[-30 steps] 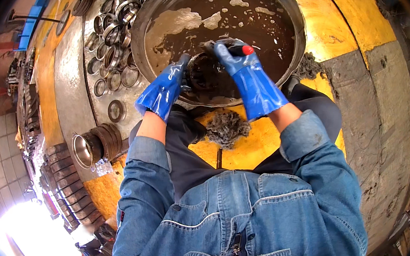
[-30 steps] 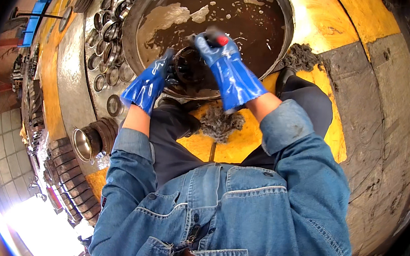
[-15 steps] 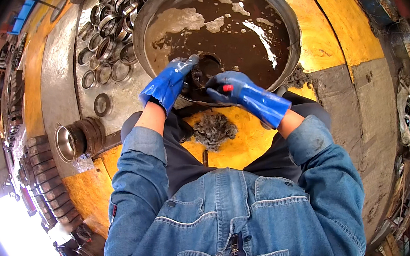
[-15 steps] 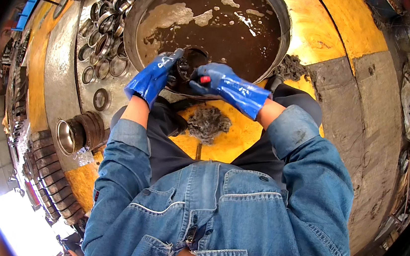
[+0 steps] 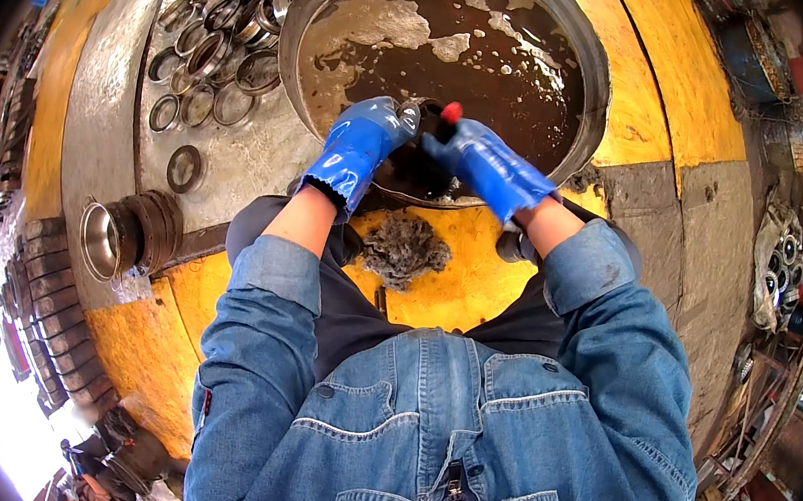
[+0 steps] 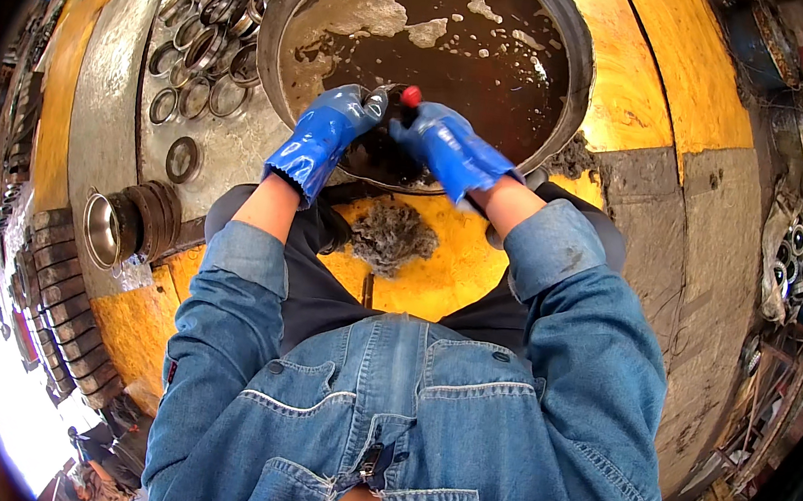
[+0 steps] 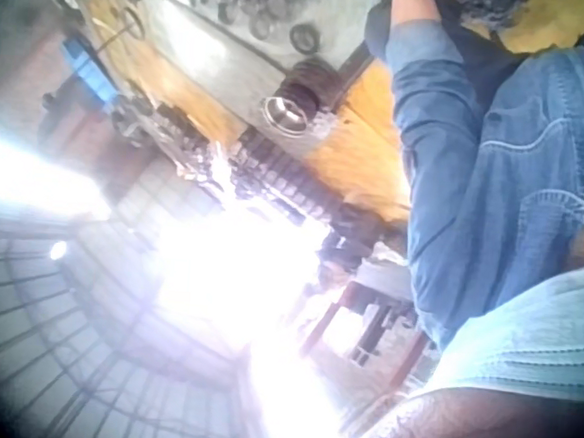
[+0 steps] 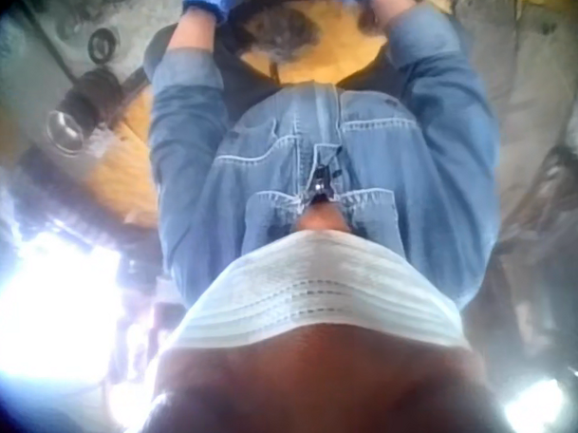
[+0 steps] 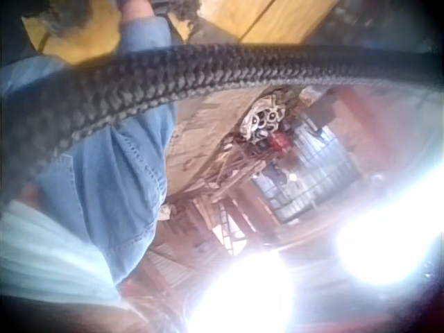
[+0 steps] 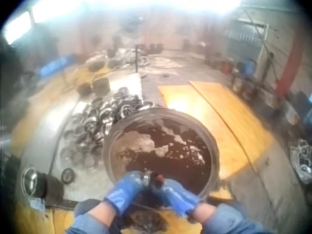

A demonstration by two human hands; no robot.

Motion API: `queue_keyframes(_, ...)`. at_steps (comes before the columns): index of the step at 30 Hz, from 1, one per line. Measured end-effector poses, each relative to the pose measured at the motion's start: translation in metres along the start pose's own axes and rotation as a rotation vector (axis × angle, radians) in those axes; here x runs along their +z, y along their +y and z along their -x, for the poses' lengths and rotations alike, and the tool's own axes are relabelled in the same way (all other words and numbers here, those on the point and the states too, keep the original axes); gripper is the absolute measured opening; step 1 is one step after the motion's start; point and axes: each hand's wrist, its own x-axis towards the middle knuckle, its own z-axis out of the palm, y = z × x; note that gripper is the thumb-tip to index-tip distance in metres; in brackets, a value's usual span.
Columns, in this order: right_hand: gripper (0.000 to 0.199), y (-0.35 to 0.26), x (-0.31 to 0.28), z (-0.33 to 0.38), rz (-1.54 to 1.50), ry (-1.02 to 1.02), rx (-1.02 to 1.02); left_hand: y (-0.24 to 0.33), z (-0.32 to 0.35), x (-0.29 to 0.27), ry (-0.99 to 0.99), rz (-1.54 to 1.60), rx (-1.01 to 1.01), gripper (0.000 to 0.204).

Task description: The person repeatedly dips small metal rings into a dark liquid in a basin and scrubs them with a red-handled brush. They handle the rings one at a time, scrubbing both sides before placing them back into the basin or on the table.

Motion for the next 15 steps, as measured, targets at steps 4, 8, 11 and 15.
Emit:
queue_keyframes(4,0.042,0.002,0.022,-0.019,0.749,0.139,-0.224,0.000,0.003,-0.008,-0.064,0.027,-0.005,0.066)
queue_keyframes(8,0.034,0.068,0.050,-0.049,0.660,0.603,-0.710,-0.003,-0.017,0.009,-0.063,0.102,0.141,0.066)
queue_keyframes(11,0.030,0.044,0.050,-0.033,0.546,0.691,-0.986,-0.016,-0.015,0.006,-0.067,0.109,0.083,0.067)
queue_keyframes(15,0.030,0.037,0.037,-0.030,0.743,0.718,-0.954,-0.014,-0.016,0.004,-0.045,0.021,0.039,0.067)
